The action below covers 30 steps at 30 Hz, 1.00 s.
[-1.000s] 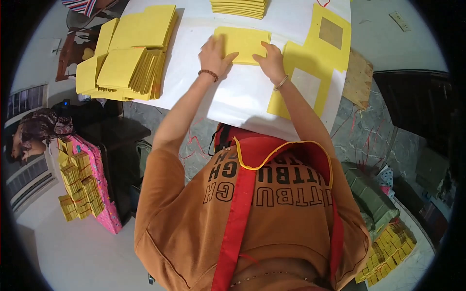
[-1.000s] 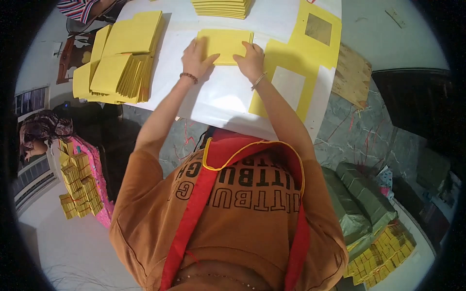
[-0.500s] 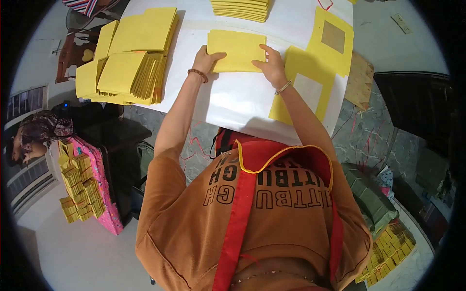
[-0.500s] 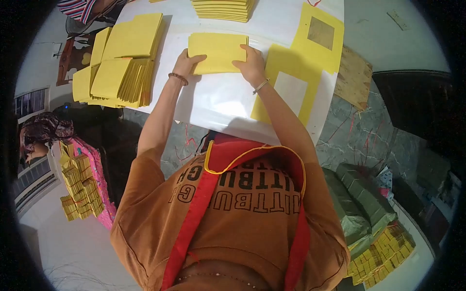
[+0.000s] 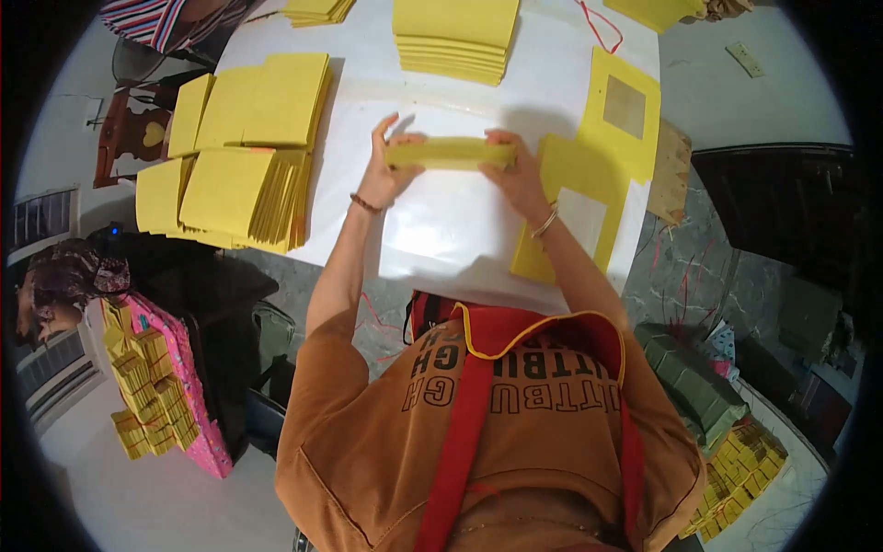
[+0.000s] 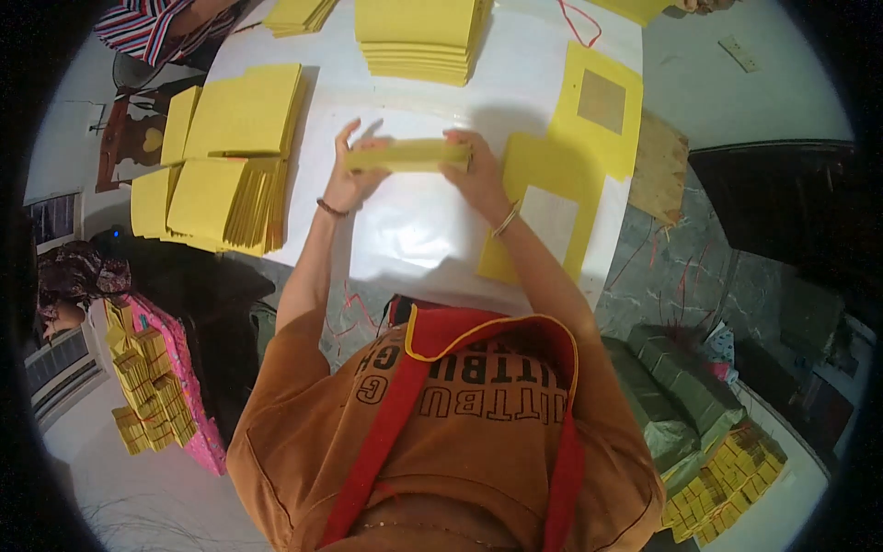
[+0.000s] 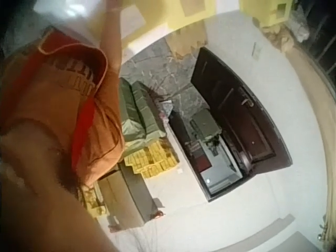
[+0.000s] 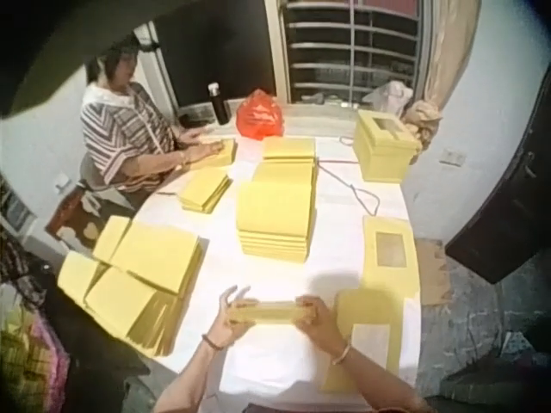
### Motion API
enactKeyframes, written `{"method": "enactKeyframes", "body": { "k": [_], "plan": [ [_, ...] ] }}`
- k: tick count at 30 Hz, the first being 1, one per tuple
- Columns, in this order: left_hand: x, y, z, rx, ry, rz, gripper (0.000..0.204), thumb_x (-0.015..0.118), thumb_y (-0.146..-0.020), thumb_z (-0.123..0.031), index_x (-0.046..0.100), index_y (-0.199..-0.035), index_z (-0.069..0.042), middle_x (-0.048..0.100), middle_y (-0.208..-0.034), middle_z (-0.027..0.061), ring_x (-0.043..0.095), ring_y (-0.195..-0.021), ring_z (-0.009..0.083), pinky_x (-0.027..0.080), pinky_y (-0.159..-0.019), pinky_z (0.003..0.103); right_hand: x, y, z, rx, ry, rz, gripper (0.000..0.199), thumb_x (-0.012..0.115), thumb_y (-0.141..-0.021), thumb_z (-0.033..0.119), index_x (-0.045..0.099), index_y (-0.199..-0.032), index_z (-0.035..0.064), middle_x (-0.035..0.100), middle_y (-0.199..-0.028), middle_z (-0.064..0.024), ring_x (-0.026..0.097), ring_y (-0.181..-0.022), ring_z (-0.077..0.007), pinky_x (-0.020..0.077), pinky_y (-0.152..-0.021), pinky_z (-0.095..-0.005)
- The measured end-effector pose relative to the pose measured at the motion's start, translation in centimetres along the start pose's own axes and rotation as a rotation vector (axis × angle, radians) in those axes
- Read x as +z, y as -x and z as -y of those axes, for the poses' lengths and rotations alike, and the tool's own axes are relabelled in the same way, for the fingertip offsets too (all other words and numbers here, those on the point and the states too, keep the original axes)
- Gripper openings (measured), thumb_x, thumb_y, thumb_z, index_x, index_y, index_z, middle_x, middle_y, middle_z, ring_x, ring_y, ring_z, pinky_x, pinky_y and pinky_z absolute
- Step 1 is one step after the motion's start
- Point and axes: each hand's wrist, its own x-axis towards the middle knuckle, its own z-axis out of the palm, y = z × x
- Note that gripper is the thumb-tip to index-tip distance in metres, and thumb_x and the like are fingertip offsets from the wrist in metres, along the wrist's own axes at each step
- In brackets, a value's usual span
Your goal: Folding yellow paper to create packets and inserting silver squares into them.
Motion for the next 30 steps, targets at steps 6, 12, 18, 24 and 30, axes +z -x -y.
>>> {"method": "enactKeyframes", "body": {
  "k": [6,12,18,24,30],
  "plan": [
    [-0.3,-0.8,1.2,0.000,0.191,0.015,0.080,0.057,-0.074,0.012,0.010,-0.134,-0.012,0.049,-0.108,0.0125,0.050,-0.102,0.0208,0.044,-0.088,0.035,0.6,-0.7,-1.0,0.002,0.113,-0.058,0.039,0.069,-0.067,0.008,0.052,-0.101,0.0031,0.057,-0.094,-0.0089,0.054,-0.094,-0.0198,0.0435,-0.082,-0.0310],
    [-0.8,-3.3,-5.0,0.014,0.155,-0.010,0.072,0.054,-0.081,0.002,0.010,-0.137,-0.007,0.034,-0.131,0.0112,0.034,-0.122,0.0214,0.029,-0.100,0.035,0.1,-4.2,5.1,0.167,0.055,-0.046,0.044,0.067,-0.071,0.014,0.050,-0.109,0.0002,0.059,-0.100,-0.0117,0.056,-0.094,-0.0200,0.0435,-0.081,-0.0309],
    [-2.3,-9.1,-9.2,0.013,0.070,-0.126,0.057,0.048,-0.086,-0.006,0.019,-0.135,-0.001,0.036,-0.131,0.0122,0.036,-0.121,0.0201,0.029,-0.100,0.031,-0.4,-10.6,8.2,-0.097,-0.083,-0.013,0.065,0.066,-0.073,0.013,0.032,-0.126,-0.0021,0.053,-0.112,-0.0176,0.054,-0.101,-0.0222,0.0421,-0.086,-0.0313],
    [-3.1,-17.9,-8.8,0.182,0.149,-0.164,0.058,0.051,-0.085,-0.005,0.023,-0.136,-0.006,0.047,-0.120,0.0120,0.048,-0.107,0.0176,0.040,-0.089,0.028,-0.9,-17.8,8.3,-0.125,0.088,-0.155,0.085,0.068,-0.072,0.013,0.013,-0.135,0.0006,0.048,-0.120,-0.0214,0.049,-0.111,-0.0267,0.0382,-0.093,-0.0334],
    [-4.8,-21.2,-3.3,-0.077,-0.080,-0.179,0.056,0.055,-0.085,-0.009,0.028,-0.134,-0.007,0.061,-0.091,0.0098,0.058,-0.075,0.0134,0.046,-0.065,0.025,-1.3,-19.4,4.6,-0.009,0.134,-0.141,0.077,0.068,-0.072,0.018,0.025,-0.134,0.0034,0.051,-0.119,-0.0203,0.051,-0.108,-0.0281,0.0392,-0.092,-0.0334]
  ]
}}
